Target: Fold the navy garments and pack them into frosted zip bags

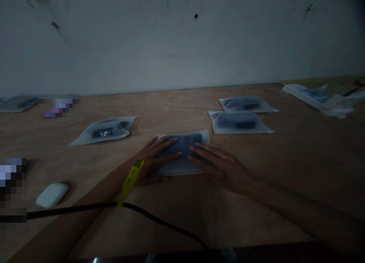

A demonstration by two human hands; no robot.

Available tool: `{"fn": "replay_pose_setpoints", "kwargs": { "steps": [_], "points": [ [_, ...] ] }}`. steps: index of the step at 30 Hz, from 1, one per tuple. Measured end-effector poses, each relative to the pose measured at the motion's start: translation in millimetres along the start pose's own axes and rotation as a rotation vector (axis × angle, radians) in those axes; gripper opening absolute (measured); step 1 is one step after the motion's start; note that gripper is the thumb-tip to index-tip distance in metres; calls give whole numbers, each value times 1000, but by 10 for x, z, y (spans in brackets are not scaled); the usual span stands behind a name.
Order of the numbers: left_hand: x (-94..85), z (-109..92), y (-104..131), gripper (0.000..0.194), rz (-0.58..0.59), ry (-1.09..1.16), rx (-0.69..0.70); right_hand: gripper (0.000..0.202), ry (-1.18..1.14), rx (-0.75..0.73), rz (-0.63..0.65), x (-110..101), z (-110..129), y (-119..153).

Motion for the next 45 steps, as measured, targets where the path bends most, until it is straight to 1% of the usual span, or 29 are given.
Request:
{"fn": "replay_pose_setpoints", "kwargs": {
  "steps": [4,7,9,11,14,16,21,26,30,33,35,38,41,45],
  "points": [
    [-12,19,-3,76,-7,20,-4,54,-1,-3,-32,-19,-65,4],
    [-38,19,-2,73,-49,18,-2,54,28,20,-11,2,-121,17],
    [-77,11,9,66,-114,10,20,54,43,46,19,26,-162,35],
    [-116,3,27,55,-179,11,52,55,54,69,43,47,-201,56],
    [-173,6,56,41,-270,51,80,57,75,114,54,56,-259,82],
    [-199,4,69,35,-309,79,90,55,96,132,43,43,-280,86],
    [-317,9,89,20,-386,198,49,48,106,151,0,-17,-294,68],
    [-441,-35,123,13,-466,153,32,36,146,103,-67,-99,-215,40],
    [-447,-61,122,20,-454,110,10,31,141,-8,-151,-174,-59,-22],
    [-451,-112,127,24,-449,116,32,25,115,-122,-198,-212,89,-91],
    [-465,-145,131,25,-453,130,47,21,113,-166,-213,-201,158,-145],
    [-473,-186,129,25,-434,140,74,16,141,-172,-239,-133,206,-271],
    [-459,-213,129,23,-399,133,119,13,156,-166,-254,-23,243,-473],
    [-410,-141,117,27,-363,146,84,11,123,-244,-230,130,341,-738]
  ]
}}
Point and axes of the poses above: each hand's wrist, its own y-axis away from the middle knuckle, its own x-axis out of the palm, z = x × y, the point moved 8 cm from there along -y, towards the middle knuckle, and after that the axes turned 12 degrees about -x, right-handed, at the moved point
